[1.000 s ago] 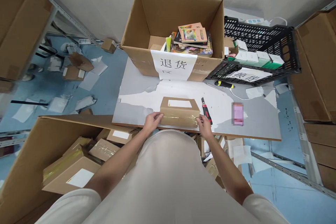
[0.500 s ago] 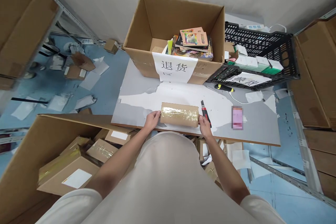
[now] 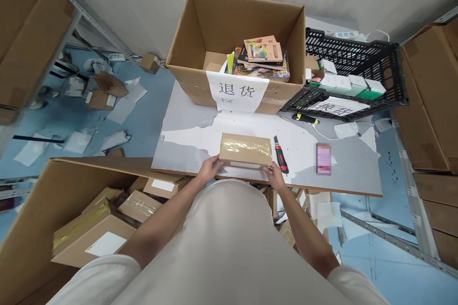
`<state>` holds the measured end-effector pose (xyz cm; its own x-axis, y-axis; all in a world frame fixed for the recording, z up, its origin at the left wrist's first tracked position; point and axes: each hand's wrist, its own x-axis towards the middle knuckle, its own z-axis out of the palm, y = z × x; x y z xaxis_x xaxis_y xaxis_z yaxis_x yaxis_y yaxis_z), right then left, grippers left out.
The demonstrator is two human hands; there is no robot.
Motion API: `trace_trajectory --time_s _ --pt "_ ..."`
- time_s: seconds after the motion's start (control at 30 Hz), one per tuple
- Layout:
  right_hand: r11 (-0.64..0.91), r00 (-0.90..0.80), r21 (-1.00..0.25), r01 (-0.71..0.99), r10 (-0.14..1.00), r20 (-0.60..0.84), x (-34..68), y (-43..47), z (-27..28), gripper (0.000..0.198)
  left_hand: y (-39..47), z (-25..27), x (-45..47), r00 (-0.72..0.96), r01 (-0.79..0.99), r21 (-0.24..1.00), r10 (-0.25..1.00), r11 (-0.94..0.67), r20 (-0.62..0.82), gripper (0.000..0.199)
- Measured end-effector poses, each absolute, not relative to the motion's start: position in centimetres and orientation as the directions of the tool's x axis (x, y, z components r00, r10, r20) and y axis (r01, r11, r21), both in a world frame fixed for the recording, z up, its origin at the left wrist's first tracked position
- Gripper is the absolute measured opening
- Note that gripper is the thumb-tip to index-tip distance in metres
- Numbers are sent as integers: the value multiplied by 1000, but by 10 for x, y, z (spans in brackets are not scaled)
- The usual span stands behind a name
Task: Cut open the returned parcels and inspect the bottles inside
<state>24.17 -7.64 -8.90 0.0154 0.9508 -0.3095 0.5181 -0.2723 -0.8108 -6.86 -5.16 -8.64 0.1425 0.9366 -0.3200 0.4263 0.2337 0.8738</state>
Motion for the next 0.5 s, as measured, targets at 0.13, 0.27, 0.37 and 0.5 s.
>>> trace_trajectory --time_s 0.13,0.27,0.37,0.5 --pt "-294 99 -736 610 950 -297 241 -59 -80 43 -36 -72 -63 25 607 762 952 228 -305 42" --pt "-331 144 -686 648 938 -316 235 -41 -82 50 -20 -72 -56 -37 642 717 944 273 -327 46" --pt "-341 147 -679 649 933 -329 234 -36 -86 53 -17 -79 -55 -56 630 721 943 289 -329 47" --pt "-344 135 -711 613 933 -335 239 -44 -89 57 -23 -91 -62 -59 568 760 937 316 -346 45"
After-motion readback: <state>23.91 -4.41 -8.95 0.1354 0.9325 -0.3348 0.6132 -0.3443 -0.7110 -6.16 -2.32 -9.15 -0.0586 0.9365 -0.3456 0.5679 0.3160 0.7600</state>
